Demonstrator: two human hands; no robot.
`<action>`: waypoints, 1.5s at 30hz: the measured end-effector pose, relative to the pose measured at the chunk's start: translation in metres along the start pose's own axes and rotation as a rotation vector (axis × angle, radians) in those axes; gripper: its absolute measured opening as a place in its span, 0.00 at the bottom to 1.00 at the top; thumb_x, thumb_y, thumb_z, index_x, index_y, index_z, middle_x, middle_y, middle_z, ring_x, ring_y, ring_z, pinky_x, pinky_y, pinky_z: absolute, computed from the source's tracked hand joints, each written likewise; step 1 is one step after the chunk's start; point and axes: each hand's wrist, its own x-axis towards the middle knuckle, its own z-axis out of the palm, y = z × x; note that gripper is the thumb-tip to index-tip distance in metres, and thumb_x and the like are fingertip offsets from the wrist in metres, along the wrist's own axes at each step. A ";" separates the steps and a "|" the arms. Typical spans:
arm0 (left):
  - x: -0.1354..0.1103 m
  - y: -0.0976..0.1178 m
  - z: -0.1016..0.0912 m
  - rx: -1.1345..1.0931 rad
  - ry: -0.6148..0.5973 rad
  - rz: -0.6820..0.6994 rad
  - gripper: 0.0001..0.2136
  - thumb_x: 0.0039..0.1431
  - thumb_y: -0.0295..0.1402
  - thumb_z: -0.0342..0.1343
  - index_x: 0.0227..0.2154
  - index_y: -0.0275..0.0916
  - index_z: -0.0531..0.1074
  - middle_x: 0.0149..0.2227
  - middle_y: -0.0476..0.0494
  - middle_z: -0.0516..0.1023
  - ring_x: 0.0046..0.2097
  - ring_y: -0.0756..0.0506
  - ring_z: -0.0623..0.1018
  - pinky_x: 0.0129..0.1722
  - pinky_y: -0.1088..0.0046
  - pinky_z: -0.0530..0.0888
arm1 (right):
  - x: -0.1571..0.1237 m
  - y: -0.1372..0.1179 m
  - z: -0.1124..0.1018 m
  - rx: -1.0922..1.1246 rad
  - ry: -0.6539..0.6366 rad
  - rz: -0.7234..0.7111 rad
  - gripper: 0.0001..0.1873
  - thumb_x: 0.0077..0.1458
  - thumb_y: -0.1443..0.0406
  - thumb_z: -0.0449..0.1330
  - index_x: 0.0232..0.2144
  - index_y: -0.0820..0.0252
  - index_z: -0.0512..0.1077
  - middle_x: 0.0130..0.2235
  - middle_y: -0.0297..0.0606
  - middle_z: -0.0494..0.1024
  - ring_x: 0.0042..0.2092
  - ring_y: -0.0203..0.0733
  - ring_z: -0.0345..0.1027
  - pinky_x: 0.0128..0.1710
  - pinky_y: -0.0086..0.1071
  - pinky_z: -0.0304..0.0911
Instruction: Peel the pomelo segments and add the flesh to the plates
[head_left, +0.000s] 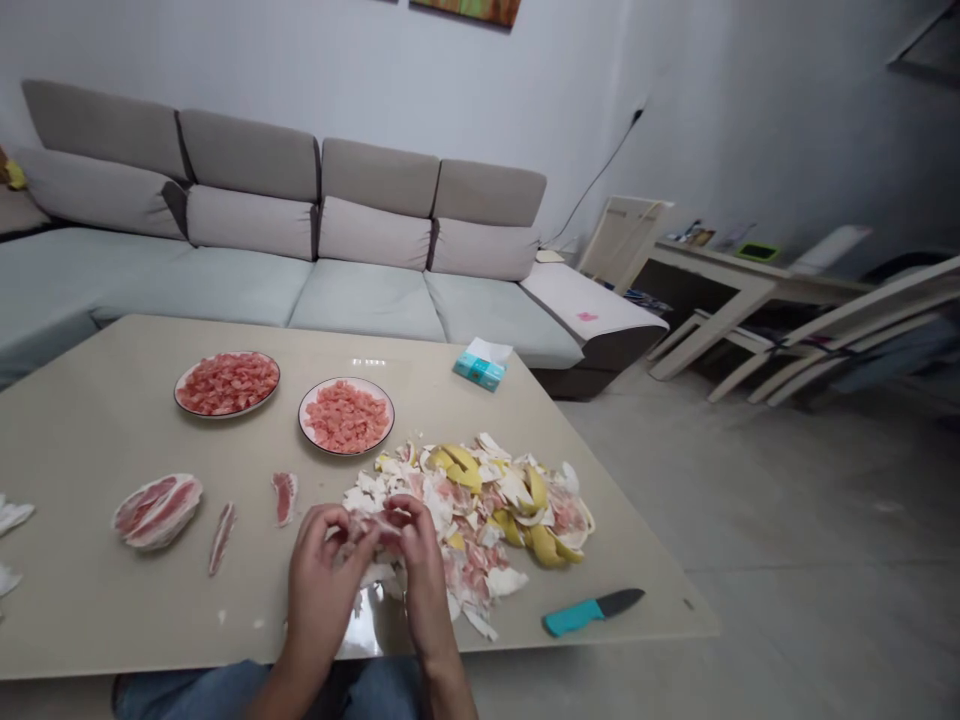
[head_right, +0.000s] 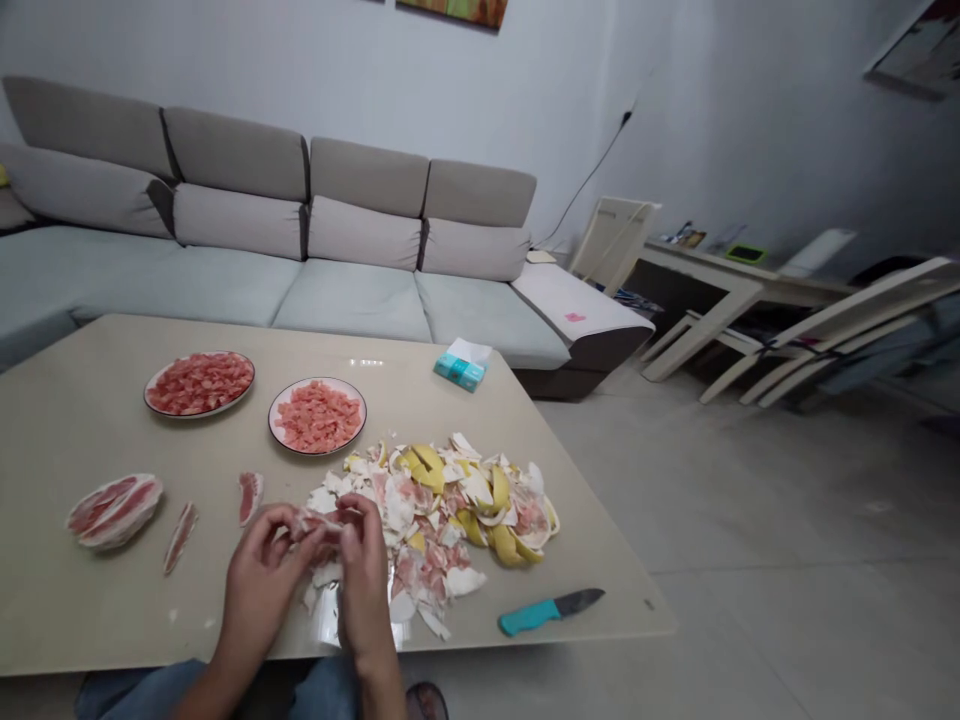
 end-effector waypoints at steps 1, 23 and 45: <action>0.004 -0.001 -0.001 -0.072 0.021 -0.074 0.08 0.52 0.34 0.60 0.28 0.40 0.66 0.34 0.48 0.70 0.38 0.47 0.75 0.39 0.71 0.75 | -0.001 0.000 0.001 -0.041 -0.025 -0.026 0.15 0.59 0.55 0.56 0.46 0.53 0.69 0.46 0.38 0.72 0.47 0.43 0.67 0.47 0.34 0.62; 0.007 -0.004 -0.005 -0.176 -0.385 -0.216 0.21 0.57 0.43 0.56 0.52 0.41 0.71 0.54 0.37 0.74 0.56 0.40 0.72 0.58 0.60 0.66 | -0.002 -0.008 -0.012 -0.188 -0.010 -0.110 0.11 0.57 0.61 0.58 0.40 0.56 0.77 0.44 0.40 0.73 0.48 0.45 0.66 0.50 0.36 0.61; -0.005 -0.012 -0.010 0.292 -0.419 0.337 0.15 0.61 0.30 0.50 0.50 0.40 0.71 0.48 0.37 0.77 0.51 0.42 0.75 0.52 0.66 0.71 | -0.011 -0.024 -0.011 -0.343 0.073 -0.011 0.06 0.42 0.73 0.55 0.26 0.61 0.70 0.24 0.28 0.65 0.24 0.32 0.54 0.22 0.24 0.52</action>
